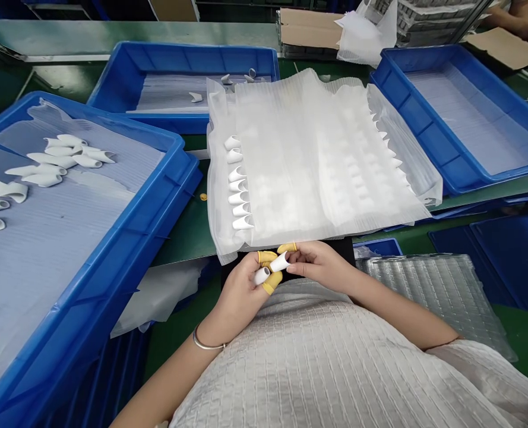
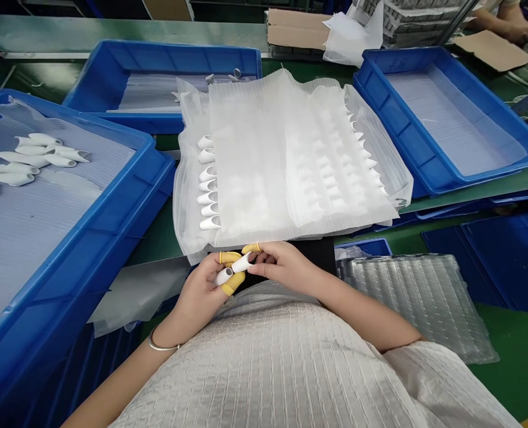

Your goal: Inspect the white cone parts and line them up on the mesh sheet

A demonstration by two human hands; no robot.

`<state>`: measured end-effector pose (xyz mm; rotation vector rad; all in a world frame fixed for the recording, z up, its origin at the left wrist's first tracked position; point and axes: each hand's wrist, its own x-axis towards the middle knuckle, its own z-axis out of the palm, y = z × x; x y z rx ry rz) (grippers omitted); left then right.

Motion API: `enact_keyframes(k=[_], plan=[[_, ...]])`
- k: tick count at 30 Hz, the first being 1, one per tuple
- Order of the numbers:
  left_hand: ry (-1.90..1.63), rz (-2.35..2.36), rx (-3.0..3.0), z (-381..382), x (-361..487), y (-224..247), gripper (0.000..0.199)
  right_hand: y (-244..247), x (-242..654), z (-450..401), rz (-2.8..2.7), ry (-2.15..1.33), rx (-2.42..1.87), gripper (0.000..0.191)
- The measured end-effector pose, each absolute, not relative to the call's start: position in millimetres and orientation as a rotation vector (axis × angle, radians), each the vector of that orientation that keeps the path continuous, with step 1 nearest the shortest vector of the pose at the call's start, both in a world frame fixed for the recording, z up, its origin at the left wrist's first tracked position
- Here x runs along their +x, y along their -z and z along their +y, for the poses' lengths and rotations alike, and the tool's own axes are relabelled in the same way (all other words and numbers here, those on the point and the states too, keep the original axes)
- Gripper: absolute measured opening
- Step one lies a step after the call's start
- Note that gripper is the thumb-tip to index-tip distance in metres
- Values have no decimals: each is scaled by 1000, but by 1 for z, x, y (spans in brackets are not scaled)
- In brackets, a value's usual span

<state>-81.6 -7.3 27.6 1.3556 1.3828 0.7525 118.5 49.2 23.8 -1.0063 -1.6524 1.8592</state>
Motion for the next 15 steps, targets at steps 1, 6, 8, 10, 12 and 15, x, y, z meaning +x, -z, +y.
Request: enact_keyframes(k=[1,6,8,10,12,15], plan=[[-753,1375,1336,-7,-82,-27,19,-24,119,49,-1723,-1791,-1003,21],[-784,1372,1325,-7,-84,-25,22,-26,121,49,-1957,-1525,-974,27],[-789,1405,1400,-6,-84,-25,20,-24,120,49,-1846,-1626,-988,35],[-785,1429,1497,-5,-85,-26,20,-22,120,49,-1712,-1769,-1012,36],[-772,1443,1577,-5,-85,-27,19,-20,119,50,-1662,-1860,-1033,31],[-763,1454,1601,-5,-85,-28,20,-23,118,50,-1690,-1870,-1034,29]])
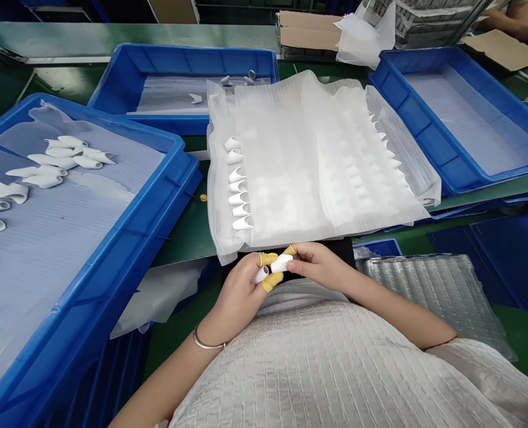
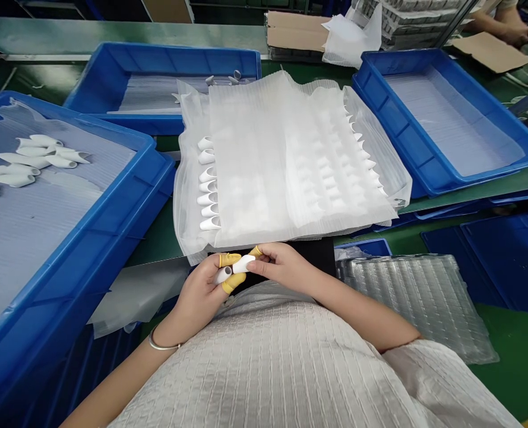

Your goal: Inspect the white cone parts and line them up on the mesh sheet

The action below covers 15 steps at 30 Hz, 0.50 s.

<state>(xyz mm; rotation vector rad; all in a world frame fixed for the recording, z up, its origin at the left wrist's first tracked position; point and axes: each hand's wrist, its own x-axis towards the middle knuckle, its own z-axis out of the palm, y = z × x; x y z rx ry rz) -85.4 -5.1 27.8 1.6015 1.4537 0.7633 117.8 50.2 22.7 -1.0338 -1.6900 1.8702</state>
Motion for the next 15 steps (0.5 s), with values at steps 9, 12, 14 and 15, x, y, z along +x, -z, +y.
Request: enact_keyframes(k=[9,12,14,15], plan=[[-763,1428,1466,-6,-85,-28,19,-33,121,48,-2051,-1414,-1017,25],[-748,1439,1472,-6,-85,-27,18,-32,121,48,-2094,-1359,-1022,24],[-742,1443,1465,-5,-84,-27,21,-32,120,48,-2074,-1380,-1025,23],[-738,1444,1453,-5,-84,-27,23,-32,119,48,-2066,-1389,-1021,21]])
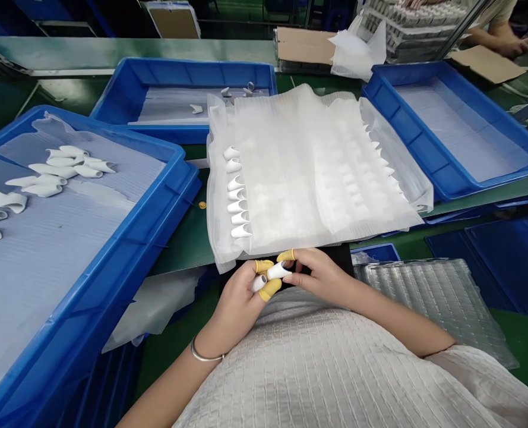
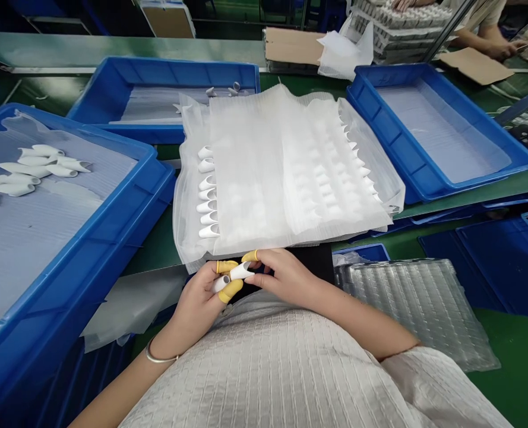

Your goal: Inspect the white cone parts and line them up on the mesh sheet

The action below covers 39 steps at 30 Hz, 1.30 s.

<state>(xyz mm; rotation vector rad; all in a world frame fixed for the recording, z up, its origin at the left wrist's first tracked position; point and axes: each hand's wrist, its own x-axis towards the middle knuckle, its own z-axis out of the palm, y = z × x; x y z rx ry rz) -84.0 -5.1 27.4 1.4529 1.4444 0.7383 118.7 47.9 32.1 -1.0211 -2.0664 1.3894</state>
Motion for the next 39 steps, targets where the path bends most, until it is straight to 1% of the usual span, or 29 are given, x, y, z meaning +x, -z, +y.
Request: enact_keyframes(k=[5,9,11,15,20,23,27,31,34,39], plan=[[-725,1402,1457,-5,-85,-32,20,-35,116,47,-2055,-1382,-1007,17],[-751,1316,1351,-8,-88,-29,25,-37,118,46,-1943,-1504,-998,18],[-776,1280,1245,-10,-87,-26,27,-35,119,46,-1882,-1577,-972,22],[-835,1254,1058,-14,-83,-24,44,-32,120,49,-1757,-1742,-897,34],[-784,1196,1053,-12,-79,-26,49,-32,117,52,-1710,-1855,-866,45],[-777,1197,1060,-8,-76,-26,41,-28,113,50,-1588,-1914,-896,45],[-782,1317,1221,-4,-75,-26,25,-19,107,43,-1507,-1788,-1100,39],[-702,1453,1498,-3,-75,-29,21,-18,100,40,-1503,-1829,-1146,40],[-742,1435,1482,-4,-74,-32,18,-22,99,42,-1461,-1890,-1088,38],[-835,1244,1228,-5,-71,-34,16,-29,102,44,-1391,-1980,-1091,51]])
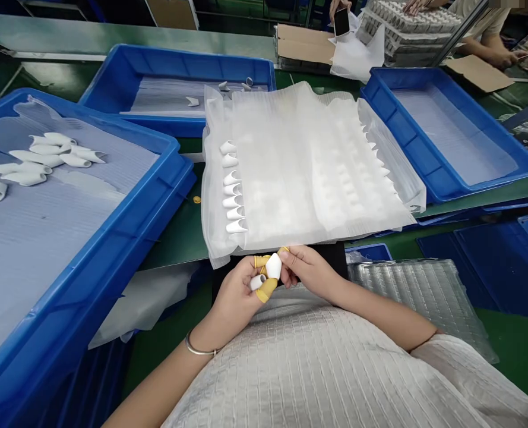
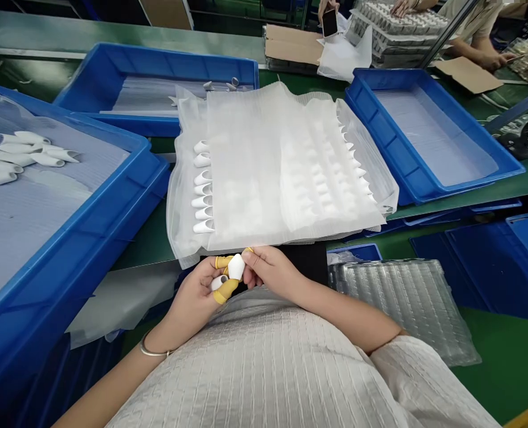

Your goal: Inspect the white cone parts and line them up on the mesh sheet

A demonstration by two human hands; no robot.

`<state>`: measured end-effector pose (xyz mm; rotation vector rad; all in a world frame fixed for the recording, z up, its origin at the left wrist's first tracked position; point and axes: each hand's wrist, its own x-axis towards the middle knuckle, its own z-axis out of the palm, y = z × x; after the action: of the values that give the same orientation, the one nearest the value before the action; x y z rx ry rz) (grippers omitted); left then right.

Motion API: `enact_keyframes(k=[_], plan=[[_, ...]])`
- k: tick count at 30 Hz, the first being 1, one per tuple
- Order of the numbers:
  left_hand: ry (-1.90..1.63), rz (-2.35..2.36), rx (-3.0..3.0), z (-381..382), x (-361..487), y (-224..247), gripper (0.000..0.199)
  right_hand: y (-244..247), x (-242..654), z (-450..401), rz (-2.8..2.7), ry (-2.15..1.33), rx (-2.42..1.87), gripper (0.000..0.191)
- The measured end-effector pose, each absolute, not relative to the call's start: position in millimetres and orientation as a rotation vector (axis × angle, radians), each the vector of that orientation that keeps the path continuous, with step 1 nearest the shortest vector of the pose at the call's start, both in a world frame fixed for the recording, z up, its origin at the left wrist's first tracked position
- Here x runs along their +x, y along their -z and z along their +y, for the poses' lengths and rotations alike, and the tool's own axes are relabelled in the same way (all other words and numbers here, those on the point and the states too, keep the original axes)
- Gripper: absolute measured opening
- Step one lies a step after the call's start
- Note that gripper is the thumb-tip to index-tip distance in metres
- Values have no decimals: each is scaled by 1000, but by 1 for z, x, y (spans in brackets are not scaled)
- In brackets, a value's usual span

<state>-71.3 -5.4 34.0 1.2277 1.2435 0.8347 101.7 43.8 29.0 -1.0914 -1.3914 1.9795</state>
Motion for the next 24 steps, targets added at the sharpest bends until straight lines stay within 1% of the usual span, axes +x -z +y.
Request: enact_keyframes(k=[9,13,18,24], plan=[[-815,1208,1184,-7,-74,-26,17,-32,107,42,-1260,-2066,-1078,45],[-754,1325,1323,-6,-74,-28,17,-30,106,41,-1338,-2008,-1135,30],[-659,1473,1595,-3,-73,-37,14,-26,104,41,-1531,-1863,-1153,19],[-663,1429,1561,-3,-74,-38,10,-30,108,46,-1400,-2075,-1097,6]])
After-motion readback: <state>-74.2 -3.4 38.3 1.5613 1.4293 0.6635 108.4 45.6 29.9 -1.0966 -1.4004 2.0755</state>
